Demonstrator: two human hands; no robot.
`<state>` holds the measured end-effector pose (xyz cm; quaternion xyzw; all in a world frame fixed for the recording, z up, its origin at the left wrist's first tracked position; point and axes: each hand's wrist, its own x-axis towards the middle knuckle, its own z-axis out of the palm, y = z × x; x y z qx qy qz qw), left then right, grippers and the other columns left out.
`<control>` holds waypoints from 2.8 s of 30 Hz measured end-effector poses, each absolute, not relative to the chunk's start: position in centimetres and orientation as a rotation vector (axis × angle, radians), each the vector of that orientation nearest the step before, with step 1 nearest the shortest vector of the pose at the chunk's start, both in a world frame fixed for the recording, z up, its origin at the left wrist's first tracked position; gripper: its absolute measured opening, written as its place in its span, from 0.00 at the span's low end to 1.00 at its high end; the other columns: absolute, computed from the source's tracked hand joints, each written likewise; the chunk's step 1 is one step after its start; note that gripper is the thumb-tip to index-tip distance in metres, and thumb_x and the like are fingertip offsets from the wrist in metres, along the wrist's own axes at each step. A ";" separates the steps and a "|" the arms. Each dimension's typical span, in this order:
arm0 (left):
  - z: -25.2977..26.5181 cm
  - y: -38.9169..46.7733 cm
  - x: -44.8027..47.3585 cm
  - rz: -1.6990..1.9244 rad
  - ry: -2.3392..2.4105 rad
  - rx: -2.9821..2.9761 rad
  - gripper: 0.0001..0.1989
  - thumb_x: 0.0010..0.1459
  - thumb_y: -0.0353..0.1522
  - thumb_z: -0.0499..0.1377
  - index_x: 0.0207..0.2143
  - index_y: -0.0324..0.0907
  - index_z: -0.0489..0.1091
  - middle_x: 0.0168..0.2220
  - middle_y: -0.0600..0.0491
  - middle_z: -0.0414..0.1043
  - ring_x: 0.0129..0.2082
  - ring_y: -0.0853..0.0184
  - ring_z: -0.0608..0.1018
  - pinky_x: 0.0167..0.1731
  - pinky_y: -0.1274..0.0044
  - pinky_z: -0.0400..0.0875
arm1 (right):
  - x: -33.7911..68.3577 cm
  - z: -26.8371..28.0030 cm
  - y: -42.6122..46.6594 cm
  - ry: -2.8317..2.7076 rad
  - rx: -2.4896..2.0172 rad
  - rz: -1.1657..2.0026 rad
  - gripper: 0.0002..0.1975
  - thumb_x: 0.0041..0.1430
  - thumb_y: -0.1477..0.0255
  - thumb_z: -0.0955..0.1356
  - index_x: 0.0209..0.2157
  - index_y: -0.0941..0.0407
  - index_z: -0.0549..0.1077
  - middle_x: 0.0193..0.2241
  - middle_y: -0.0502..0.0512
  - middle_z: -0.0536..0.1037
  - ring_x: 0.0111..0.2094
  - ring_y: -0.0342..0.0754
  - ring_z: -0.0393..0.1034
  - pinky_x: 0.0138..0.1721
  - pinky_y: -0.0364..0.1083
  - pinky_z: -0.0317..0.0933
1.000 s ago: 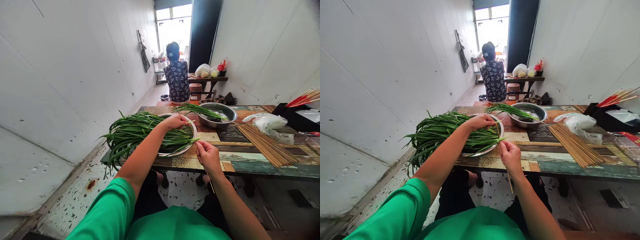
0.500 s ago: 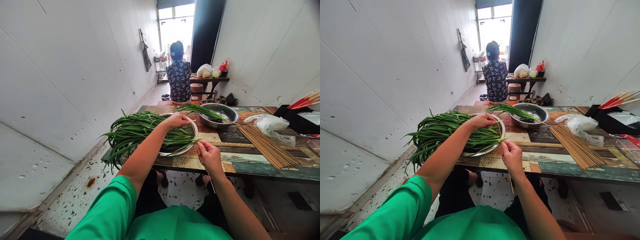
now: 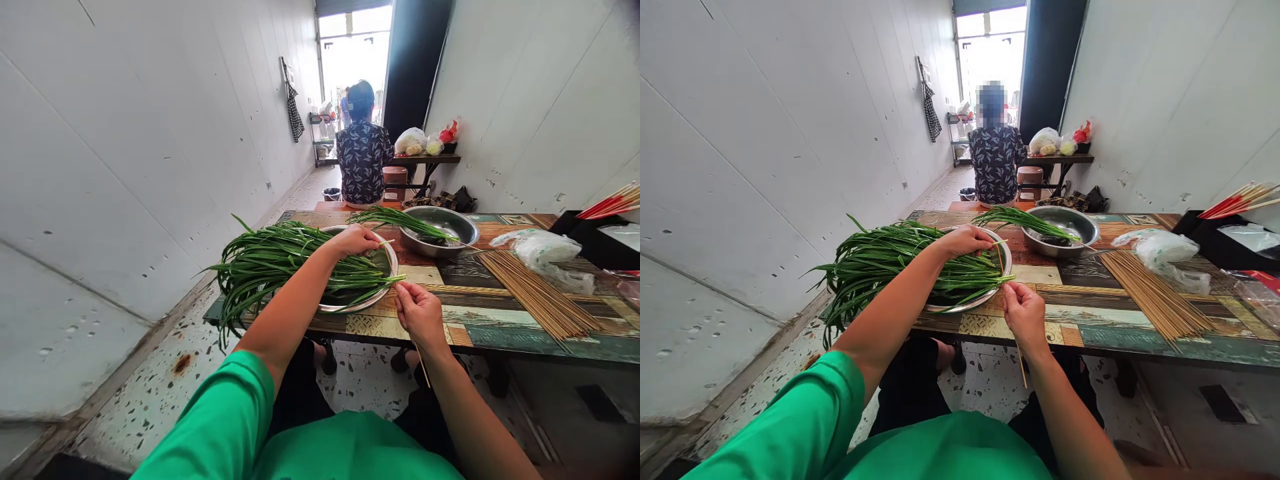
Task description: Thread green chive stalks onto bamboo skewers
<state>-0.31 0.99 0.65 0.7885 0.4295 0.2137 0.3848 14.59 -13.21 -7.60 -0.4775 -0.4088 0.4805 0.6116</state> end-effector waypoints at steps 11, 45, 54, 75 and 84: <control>1.1 0.7 -0.2 0.532 1.046 2.054 0.12 0.52 0.28 0.58 0.37 0.36 0.80 0.28 0.53 0.76 0.21 0.78 0.67 0.23 0.84 0.63 | 14.5 -7.1 -13.5 -0.930 -1.119 1.120 0.21 0.46 0.55 0.72 0.32 0.59 0.73 0.14 0.42 0.63 0.10 0.34 0.49 0.09 0.38 0.39; -2.5 2.4 1.3 -0.232 1.408 2.757 0.13 0.55 0.26 0.56 0.39 0.39 0.78 0.43 0.44 0.77 0.44 0.60 0.76 0.45 0.74 0.66 | 14.5 -7.8 -13.8 -0.979 -1.072 1.145 0.20 0.49 0.55 0.72 0.31 0.59 0.72 0.13 0.42 0.62 0.10 0.35 0.49 0.10 0.38 0.41; -1.2 2.1 1.5 -0.015 1.475 2.776 0.12 0.56 0.26 0.54 0.36 0.35 0.77 0.40 0.41 0.77 0.41 0.59 0.77 0.41 0.74 0.68 | 14.9 -7.6 -13.6 -0.997 -1.101 1.137 0.21 0.48 0.54 0.72 0.31 0.59 0.73 0.13 0.42 0.62 0.10 0.35 0.49 0.10 0.38 0.40; 0.6 -0.4 0.9 0.655 1.402 2.332 0.10 0.55 0.29 0.57 0.33 0.38 0.80 0.24 0.53 0.75 0.27 0.70 0.73 0.32 0.80 0.66 | 14.3 -7.1 -12.9 -0.918 -1.103 1.152 0.23 0.43 0.53 0.73 0.31 0.59 0.73 0.13 0.41 0.62 0.09 0.35 0.48 0.09 0.38 0.39; 0.5 -0.4 0.8 0.649 1.379 2.345 0.10 0.54 0.28 0.57 0.33 0.37 0.80 0.24 0.53 0.76 0.27 0.70 0.73 0.33 0.79 0.66 | 14.1 -7.0 -13.0 -0.918 -1.094 1.142 0.21 0.45 0.55 0.73 0.31 0.59 0.73 0.13 0.41 0.62 0.09 0.34 0.48 0.09 0.38 0.38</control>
